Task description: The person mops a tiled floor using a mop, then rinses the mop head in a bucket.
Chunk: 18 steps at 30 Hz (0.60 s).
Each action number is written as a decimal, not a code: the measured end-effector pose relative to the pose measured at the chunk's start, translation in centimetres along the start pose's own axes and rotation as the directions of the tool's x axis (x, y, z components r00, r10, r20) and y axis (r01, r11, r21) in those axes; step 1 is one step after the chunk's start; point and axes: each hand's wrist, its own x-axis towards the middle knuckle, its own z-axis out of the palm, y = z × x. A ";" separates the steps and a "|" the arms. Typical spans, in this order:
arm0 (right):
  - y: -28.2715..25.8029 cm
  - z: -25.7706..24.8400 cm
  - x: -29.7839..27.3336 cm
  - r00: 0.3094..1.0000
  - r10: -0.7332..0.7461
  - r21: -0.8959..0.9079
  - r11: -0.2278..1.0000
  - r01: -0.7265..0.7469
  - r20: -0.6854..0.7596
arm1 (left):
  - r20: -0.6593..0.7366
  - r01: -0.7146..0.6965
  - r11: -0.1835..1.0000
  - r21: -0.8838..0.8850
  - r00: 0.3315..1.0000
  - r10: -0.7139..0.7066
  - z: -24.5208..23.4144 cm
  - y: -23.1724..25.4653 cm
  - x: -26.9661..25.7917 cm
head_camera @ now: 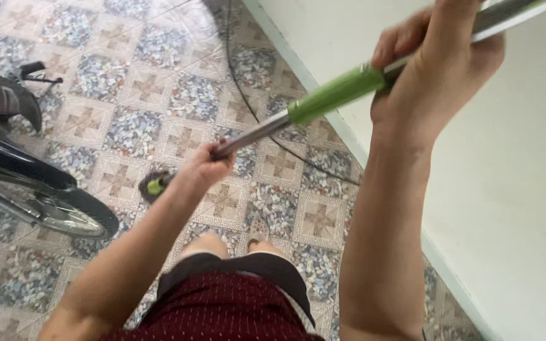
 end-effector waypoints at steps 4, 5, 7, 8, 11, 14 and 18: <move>6.8 4.2 7.1 0.998 0.007 0.065 0.998 -0.012 0.070 | 0.144 0.042 0.991 0.125 0.988 -0.060 9.3 3.3 4.3; 8.4 5.5 8.1 0.997 0.016 0.070 0.997 -0.021 0.078 | 0.137 0.013 0.988 0.154 0.990 -0.034 11.0 4.7 5.3; 12.1 7.8 10.8 0.996 0.039 0.080 0.996 -0.046 0.076 | 0.129 -0.017 0.984 0.178 0.992 -0.006 14.6 7.2 7.8; 14.4 8.9 12.3 0.996 0.049 0.082 0.995 -0.055 0.072 | 0.107 -0.021 0.985 0.172 0.994 0.002 16.5 8.3 9.1; 20.4 12.5 15.8 0.997 0.077 0.063 0.995 -0.078 0.011 | 0.051 -0.023 0.992 0.122 0.999 0.017 22.0 11.3 12.9; 26.1 17.6 20.1 0.988 0.135 0.054 0.990 -0.132 -0.072 | -0.004 -0.034 0.992 0.123 0.999 0.035 28.1 14.5 15.5; 33.2 24.3 25.3 0.991 0.136 0.008 0.991 -0.136 -0.001 | 0.080 0.026 0.989 0.145 0.996 -0.038 36.9 20.6 17.6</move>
